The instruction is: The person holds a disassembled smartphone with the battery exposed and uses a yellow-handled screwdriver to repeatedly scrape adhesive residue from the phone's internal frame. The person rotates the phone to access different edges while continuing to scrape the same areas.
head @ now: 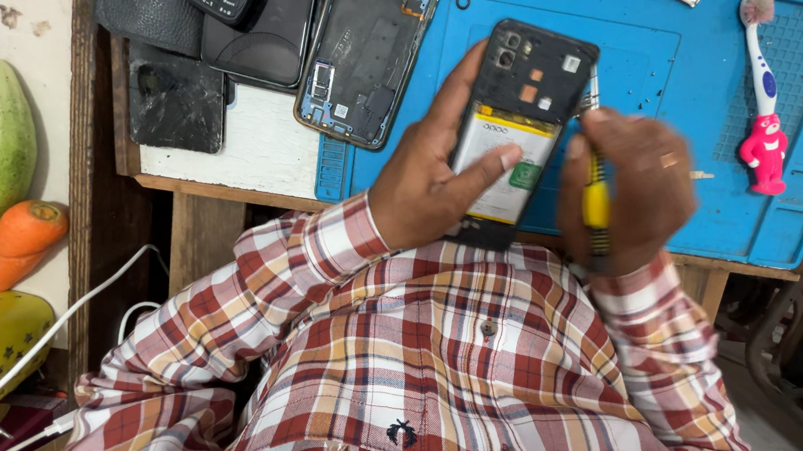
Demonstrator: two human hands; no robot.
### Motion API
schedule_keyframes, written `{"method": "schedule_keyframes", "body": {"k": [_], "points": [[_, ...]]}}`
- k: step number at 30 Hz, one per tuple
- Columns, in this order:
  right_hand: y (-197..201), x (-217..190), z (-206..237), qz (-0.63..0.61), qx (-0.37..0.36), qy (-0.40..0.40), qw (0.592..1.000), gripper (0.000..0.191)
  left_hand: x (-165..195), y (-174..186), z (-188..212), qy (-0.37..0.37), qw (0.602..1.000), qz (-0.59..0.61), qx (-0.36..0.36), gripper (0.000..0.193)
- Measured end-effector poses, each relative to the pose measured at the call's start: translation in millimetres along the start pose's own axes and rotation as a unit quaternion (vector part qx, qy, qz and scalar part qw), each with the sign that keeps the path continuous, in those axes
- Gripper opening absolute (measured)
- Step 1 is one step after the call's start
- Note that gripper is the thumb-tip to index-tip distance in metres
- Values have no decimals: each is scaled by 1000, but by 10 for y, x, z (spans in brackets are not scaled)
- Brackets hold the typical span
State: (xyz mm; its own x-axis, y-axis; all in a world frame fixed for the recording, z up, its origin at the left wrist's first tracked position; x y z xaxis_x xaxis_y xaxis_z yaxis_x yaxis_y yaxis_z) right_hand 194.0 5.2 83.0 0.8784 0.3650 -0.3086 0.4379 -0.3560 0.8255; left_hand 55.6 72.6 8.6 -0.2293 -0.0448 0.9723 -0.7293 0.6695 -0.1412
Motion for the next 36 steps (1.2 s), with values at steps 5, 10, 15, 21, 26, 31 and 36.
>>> {"method": "schedule_keyframes", "body": {"k": [5, 10, 15, 21, 26, 31, 36], "points": [[66, 91, -21, -28, 12, -36, 999, 18, 33, -19, 11, -12, 1000, -3, -14, 75], [27, 55, 23, -54, -8, -43, 998, 13, 8, 9, 16, -13, 1000, 14, 8, 75], [10, 35, 72, -77, -25, -45, 996, 14, -9, 22, 14, -11, 999, 28, 19, 75], [-5, 63, 120, -57, -18, -30, 998, 15, 1, 4, 17, -7, 1000, 8, 11, 76], [58, 112, 83, -34, 9, -35, 999, 17, 34, -33, 24, 0, 999, -30, -22, 77], [144, 98, 11, -40, 13, -45, 998, 16, 85, -45, 40, -3, 998, -46, -33, 76], [157, 166, -13, -162, 7, -114, 980, 12, 76, -45, 37, -2, 999, -36, -35, 76]]}}
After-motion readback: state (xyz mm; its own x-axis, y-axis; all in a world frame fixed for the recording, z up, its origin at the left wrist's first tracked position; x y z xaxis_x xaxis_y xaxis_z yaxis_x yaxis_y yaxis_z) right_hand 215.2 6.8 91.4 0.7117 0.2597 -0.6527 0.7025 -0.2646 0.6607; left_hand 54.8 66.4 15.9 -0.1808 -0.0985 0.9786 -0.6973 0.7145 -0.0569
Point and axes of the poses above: each hand's wrist, its own z-axis away from the middle knuckle, its own y-axis out of the back of the hand, x = y × z, the point moved 9 cm from there along -z, towards the middle knuckle, and after that the axes turned 7 degrees about -x, right-handed, at the moved point
